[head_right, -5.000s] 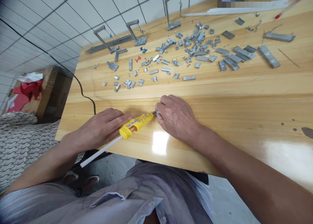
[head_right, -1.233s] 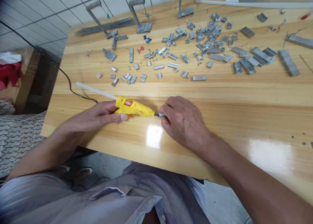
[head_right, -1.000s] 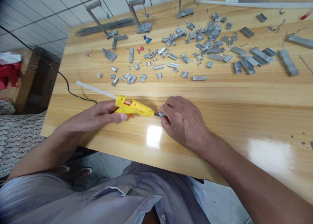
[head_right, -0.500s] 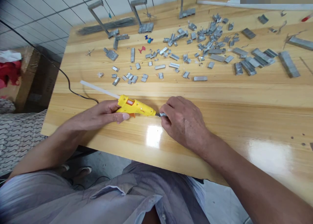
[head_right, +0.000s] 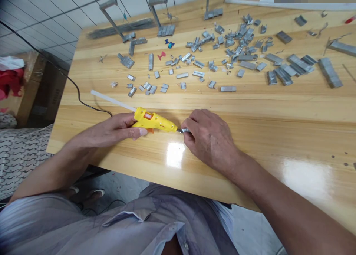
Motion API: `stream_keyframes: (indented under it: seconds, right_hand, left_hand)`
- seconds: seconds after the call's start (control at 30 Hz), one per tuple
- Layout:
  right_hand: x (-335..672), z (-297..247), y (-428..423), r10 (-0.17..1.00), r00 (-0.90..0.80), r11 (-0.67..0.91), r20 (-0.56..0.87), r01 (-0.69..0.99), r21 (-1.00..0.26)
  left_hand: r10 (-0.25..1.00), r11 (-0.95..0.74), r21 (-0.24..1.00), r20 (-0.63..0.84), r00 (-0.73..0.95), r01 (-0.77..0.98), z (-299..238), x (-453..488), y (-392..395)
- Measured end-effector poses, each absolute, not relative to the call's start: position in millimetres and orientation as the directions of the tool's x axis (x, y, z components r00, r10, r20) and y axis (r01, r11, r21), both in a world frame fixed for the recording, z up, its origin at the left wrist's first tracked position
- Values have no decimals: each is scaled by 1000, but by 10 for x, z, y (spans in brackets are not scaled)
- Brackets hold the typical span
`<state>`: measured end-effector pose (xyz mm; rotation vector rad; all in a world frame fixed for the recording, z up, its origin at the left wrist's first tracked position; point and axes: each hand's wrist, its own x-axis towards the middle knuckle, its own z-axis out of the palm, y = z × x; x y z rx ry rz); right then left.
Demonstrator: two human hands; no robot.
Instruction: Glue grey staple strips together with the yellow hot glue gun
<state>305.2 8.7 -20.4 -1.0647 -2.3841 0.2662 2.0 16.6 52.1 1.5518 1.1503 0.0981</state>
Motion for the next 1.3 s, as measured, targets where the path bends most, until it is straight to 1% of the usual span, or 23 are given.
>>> stream_keyframes:
  seconds: [0.3, 0.5, 0.6, 0.8, 1.0, 1.17, 1.3]
  right_hand:
    - [3061, -209, 86, 747, -554, 664, 367, 635, -394]
    - [3096, -186, 104, 733, -577, 679, 360, 589, -438]
    - [3096, -188, 103, 737, -574, 675, 357, 596, -435]
    - [3088, -200, 104, 739, -572, 674, 356, 605, -425]
    - [3096, -191, 112, 735, -588, 676, 337, 600, -428]
    - [3082, -183, 107, 761, -571, 647, 309, 628, -432]
    - [3076, -176, 105, 757, -570, 651, 320, 620, -437]
  left_hand:
    - [709, 90, 794, -475, 521, 602, 507, 20, 175]
    - [720, 127, 814, -469, 511, 567, 489, 35, 175]
    - [723, 156, 823, -472, 505, 545, 500, 54, 186]
    - [725, 144, 826, -463, 510, 546, 492, 36, 203]
    - [749, 165, 846, -442, 493, 507, 467, -11, 192]
    - [725, 173, 857, -444, 526, 486, 461, 43, 188]
    - [717, 167, 864, -437, 543, 475, 445, 46, 196]
